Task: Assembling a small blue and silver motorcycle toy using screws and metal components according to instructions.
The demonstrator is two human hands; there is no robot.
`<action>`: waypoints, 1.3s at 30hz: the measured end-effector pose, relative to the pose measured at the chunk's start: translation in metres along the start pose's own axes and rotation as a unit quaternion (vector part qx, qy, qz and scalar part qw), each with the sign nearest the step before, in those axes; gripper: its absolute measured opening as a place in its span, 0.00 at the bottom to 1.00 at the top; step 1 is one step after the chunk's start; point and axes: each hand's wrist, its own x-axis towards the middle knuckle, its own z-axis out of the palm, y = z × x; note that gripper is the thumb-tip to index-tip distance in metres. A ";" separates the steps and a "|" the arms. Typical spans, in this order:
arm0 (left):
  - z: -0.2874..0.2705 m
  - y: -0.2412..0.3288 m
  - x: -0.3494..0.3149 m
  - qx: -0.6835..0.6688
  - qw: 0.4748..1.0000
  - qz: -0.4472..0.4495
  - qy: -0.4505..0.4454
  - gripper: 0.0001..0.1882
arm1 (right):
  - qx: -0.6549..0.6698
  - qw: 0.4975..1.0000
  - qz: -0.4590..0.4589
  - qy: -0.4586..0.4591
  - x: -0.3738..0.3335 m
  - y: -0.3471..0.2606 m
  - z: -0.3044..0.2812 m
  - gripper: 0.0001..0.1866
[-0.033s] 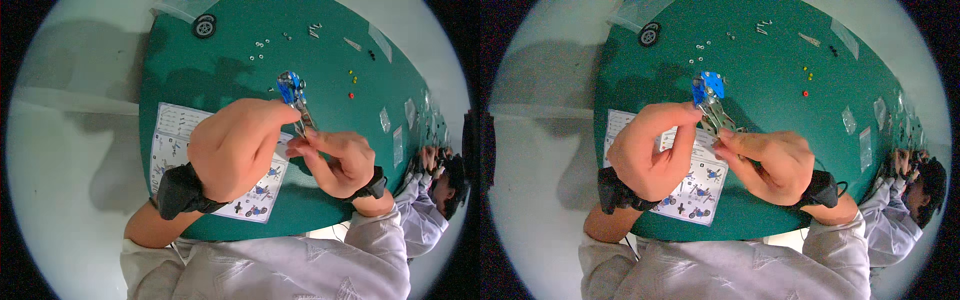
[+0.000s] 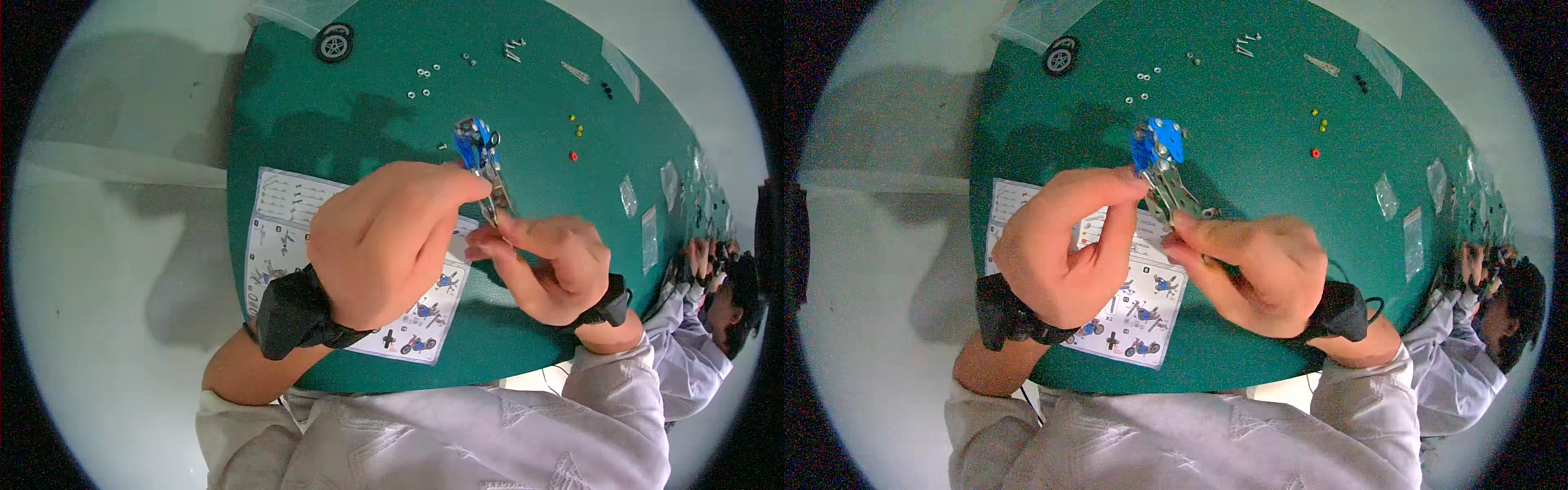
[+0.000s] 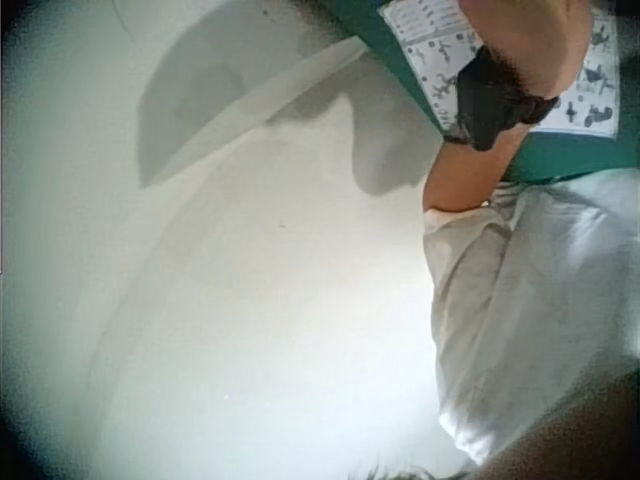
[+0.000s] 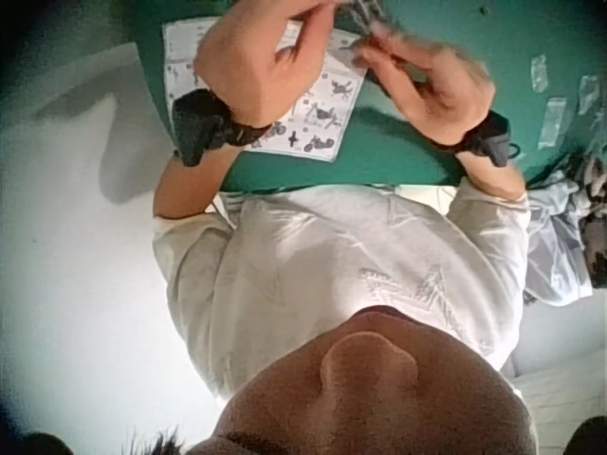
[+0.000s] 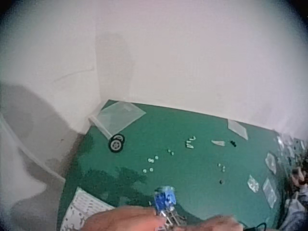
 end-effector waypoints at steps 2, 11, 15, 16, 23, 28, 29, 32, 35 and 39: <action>-0.001 -0.002 0.000 0.018 0.999 0.027 -0.011 0.12 | -0.001 1.000 -0.004 -0.010 0.002 -0.002 -0.002 0.14; 0.022 -0.004 -0.003 -0.169 0.975 -0.102 0.103 0.15 | 0.029 0.999 0.026 0.012 -0.007 0.009 0.007 0.14; 0.013 -0.006 -0.003 -0.148 0.986 -0.075 0.027 0.20 | 0.030 0.999 -0.004 0.028 -0.003 0.010 0.007 0.14; 0.012 -0.004 -0.003 -0.156 0.984 -0.085 0.027 0.19 | 0.017 1.000 -0.015 0.022 -0.003 0.010 0.006 0.14; 0.011 -0.006 0.001 -0.123 0.988 -0.098 0.008 0.13 | -0.028 1.000 0.001 0.002 0.001 0.008 -0.005 0.12; 0.017 -0.007 -0.002 -0.197 0.965 -0.171 0.023 0.12 | 0.002 0.995 0.100 -0.012 0.008 -0.006 -0.012 0.08; 0.019 -0.006 -0.003 -0.234 0.951 -0.203 0.020 0.12 | 0.002 0.994 0.111 -0.013 0.010 -0.008 -0.013 0.07; 0.016 -0.009 0.003 -0.339 0.892 -0.298 -0.034 0.11 | 0.007 0.989 0.146 -0.012 0.016 -0.008 -0.016 0.05; 0.015 -0.013 0.005 -0.371 0.860 -0.341 -0.081 0.10 | -0.011 0.982 0.178 -0.057 0.026 -0.012 -0.026 0.05; 0.018 -0.015 0.004 -0.358 0.863 -0.339 -0.113 0.10 | 0.046 0.974 0.211 -0.064 0.029 -0.010 -0.032 0.06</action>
